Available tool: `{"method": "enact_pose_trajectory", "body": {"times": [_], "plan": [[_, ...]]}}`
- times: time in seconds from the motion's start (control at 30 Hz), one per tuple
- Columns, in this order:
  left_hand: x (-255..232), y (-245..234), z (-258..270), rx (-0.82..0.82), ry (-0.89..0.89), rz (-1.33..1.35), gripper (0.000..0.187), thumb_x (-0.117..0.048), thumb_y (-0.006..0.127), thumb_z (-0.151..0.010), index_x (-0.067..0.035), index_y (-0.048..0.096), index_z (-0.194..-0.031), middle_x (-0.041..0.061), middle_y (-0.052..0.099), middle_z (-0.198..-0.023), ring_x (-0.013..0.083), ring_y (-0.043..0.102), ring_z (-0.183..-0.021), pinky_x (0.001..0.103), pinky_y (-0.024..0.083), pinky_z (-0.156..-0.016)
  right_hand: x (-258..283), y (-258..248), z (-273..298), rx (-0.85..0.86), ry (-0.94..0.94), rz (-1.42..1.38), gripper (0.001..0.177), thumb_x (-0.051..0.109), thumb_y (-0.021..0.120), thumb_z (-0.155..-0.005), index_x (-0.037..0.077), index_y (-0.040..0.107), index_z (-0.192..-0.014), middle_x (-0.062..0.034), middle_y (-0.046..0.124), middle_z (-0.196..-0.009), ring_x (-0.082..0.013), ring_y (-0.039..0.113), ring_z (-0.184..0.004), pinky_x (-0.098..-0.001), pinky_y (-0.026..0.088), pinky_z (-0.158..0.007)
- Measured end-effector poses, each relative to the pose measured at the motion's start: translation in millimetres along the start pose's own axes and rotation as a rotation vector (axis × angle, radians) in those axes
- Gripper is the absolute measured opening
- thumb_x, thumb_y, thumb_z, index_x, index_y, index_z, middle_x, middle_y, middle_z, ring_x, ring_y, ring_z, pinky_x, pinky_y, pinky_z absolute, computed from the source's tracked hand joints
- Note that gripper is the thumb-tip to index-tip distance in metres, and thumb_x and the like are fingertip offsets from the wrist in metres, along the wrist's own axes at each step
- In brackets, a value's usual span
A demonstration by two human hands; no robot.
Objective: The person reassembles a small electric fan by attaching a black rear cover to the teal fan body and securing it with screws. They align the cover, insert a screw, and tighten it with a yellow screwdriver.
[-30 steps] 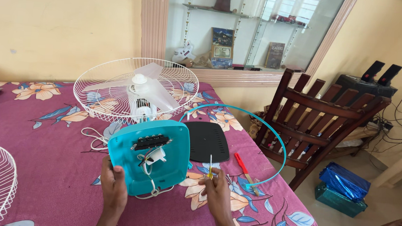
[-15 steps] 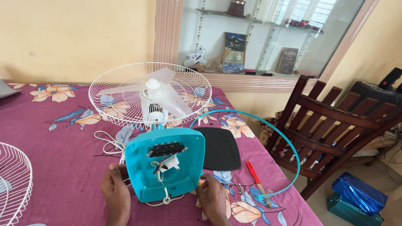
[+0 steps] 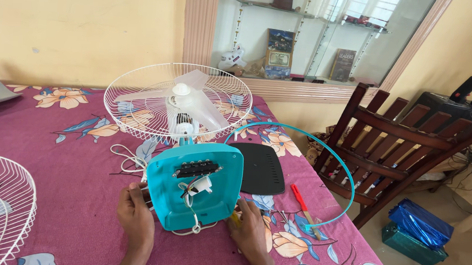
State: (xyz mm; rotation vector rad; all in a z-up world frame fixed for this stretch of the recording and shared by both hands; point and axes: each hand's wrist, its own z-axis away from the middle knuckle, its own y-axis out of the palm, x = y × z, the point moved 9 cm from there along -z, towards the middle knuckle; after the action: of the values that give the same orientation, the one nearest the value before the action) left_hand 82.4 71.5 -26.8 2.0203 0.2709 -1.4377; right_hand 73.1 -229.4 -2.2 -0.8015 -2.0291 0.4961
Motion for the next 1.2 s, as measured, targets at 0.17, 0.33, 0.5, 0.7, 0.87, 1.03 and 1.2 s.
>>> {"method": "enact_pose_trajectory", "body": {"times": [0.17,0.33,0.5,0.7,0.87,1.03,1.2], "plan": [[-19.5,-10.5,1.6,-0.066,0.221,-0.001,0.031,-0.030,0.046,-0.114,-0.001,0.052,-0.106,0.003,0.051,-0.071,0.0080,0.045,-0.061,0.026,0.036,-0.053,-14.8,-16.1,10.7,-0.061,0.101,-0.036,0.039,0.005,0.072,-0.081,0.008,0.068,-0.120,-0.0104,0.068,-0.098,-0.0250,0.067,-0.089,-0.0392,0.055,-0.080],[-32.6,-7.2,16.5,-0.011,0.428,0.079,0.027,-0.029,0.046,-0.116,-0.004,0.046,-0.105,-0.003,0.045,-0.072,0.0049,0.042,-0.062,0.025,0.036,-0.055,-29.6,-28.0,18.0,-0.126,0.201,-0.085,0.027,0.006,0.067,-0.087,0.005,0.071,-0.114,-0.0101,0.069,-0.097,-0.0225,0.070,-0.081,-0.0369,0.057,-0.072],[-54.3,15.5,51.2,0.125,0.621,-0.195,0.029,-0.025,0.051,-0.109,-0.005,0.055,-0.089,0.001,0.053,-0.067,0.0094,0.047,-0.057,0.028,0.036,-0.052,-24.9,-31.5,25.0,-0.143,0.195,-0.105,0.016,0.006,0.067,-0.088,0.001,0.073,-0.103,-0.0113,0.072,-0.094,-0.0219,0.071,-0.075,-0.0365,0.057,-0.068],[-89.9,58.7,111.7,0.398,1.001,-0.295,0.008,-0.015,0.067,-0.098,-0.010,0.062,-0.093,0.005,0.068,-0.077,0.0158,0.066,-0.064,0.028,0.050,-0.057,-21.1,-34.9,29.4,-0.134,0.211,-0.169,0.014,0.004,0.066,-0.088,-0.001,0.075,-0.098,-0.0115,0.072,-0.084,-0.0223,0.070,-0.072,-0.0358,0.055,-0.066],[-48.6,99.8,111.0,0.555,0.651,-0.459,0.020,-0.015,0.078,-0.083,-0.009,0.072,-0.100,0.004,0.074,-0.062,0.0154,0.070,-0.048,0.031,0.053,-0.046,-33.0,-31.6,32.7,-0.160,0.227,-0.277,0.015,0.004,0.065,-0.088,0.000,0.074,-0.099,-0.0109,0.075,-0.086,-0.0193,0.073,-0.071,-0.0323,0.056,-0.065],[16.6,154.2,120.3,0.635,0.347,-0.284,0.038,-0.015,0.078,-0.083,-0.007,0.064,-0.118,0.009,0.080,-0.095,0.0198,0.081,-0.088,0.031,0.063,-0.076,-69.7,-48.4,20.1,-0.339,0.246,-0.276,0.016,0.007,0.070,-0.085,0.002,0.076,-0.099,-0.0112,0.077,-0.083,-0.0187,0.075,-0.071,-0.0318,0.057,-0.065],[95.2,223.7,134.5,0.677,0.071,-0.103,0.059,-0.009,0.075,-0.084,-0.006,0.053,-0.139,0.022,0.062,-0.142,0.0291,0.057,-0.137,0.042,0.047,-0.108,-120.4,-74.5,8.2,-0.436,0.323,-0.230,0.026,0.004,0.065,-0.086,0.004,0.073,-0.111,-0.0125,0.074,-0.089,-0.0205,0.072,-0.076,-0.0324,0.056,-0.067]]}}
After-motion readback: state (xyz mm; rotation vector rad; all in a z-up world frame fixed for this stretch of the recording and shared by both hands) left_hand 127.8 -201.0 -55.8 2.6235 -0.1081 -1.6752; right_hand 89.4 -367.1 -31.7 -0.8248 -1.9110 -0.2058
